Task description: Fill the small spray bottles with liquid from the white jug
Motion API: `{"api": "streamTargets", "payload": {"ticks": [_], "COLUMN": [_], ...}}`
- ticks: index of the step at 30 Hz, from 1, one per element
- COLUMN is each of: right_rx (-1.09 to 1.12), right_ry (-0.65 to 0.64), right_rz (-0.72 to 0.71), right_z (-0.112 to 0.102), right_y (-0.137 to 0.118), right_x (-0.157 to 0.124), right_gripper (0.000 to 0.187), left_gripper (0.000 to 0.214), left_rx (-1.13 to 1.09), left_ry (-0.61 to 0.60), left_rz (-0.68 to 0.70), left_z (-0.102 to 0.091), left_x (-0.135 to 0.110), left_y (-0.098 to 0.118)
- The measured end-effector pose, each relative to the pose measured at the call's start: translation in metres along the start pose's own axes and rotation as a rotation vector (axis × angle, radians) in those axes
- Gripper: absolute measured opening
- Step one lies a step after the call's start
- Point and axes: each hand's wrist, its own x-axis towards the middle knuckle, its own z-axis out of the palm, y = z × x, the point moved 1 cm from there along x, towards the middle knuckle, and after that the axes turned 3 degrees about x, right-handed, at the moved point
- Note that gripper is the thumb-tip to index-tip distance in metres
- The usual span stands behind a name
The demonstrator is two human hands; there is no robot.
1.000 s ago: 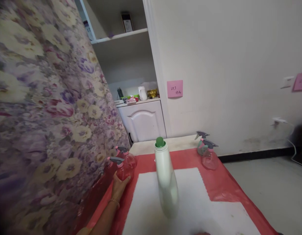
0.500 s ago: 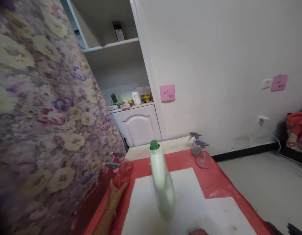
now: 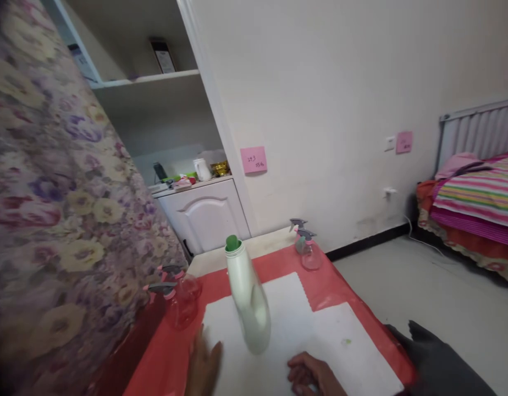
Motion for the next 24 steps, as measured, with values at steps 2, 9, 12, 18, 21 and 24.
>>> {"api": "streamTargets", "payload": {"ticks": [2,9,12,18,21,24], "right_rx": [-0.009,-0.017,-0.088,-0.205,-0.258,-0.31], "right_ry": [-0.013,-0.026,0.103,0.499,0.616,0.678], "right_rz": [-0.009,0.03,0.011,0.001,-0.029,-0.05], "right_z": [0.001,-0.026,-0.066,-0.152,-0.18,-0.194], "right_y": [0.0,-0.004,-0.02,-0.04,-0.035,-0.028], "right_x": [0.0,0.012,0.034,0.094,0.122,0.147], "right_gripper": [0.047,0.043,0.043,0.059,0.076,0.089], "left_gripper": [0.059,0.045,0.043,0.045,0.044,0.043], "left_rx": [0.112,0.476,0.543,0.561,0.579,0.582], "left_ry": [-0.089,-0.102,-0.103,-0.09,-0.086,-0.103], "left_rz": [0.095,0.309,0.312,0.334,0.333,0.332], "left_z": [0.013,0.024,0.021,0.021,0.028,0.038], "left_x": [-0.013,-0.037,-0.041,-0.042,-0.033,-0.023], "left_y": [-0.003,0.002,0.008,0.009,-0.006,-0.022]}}
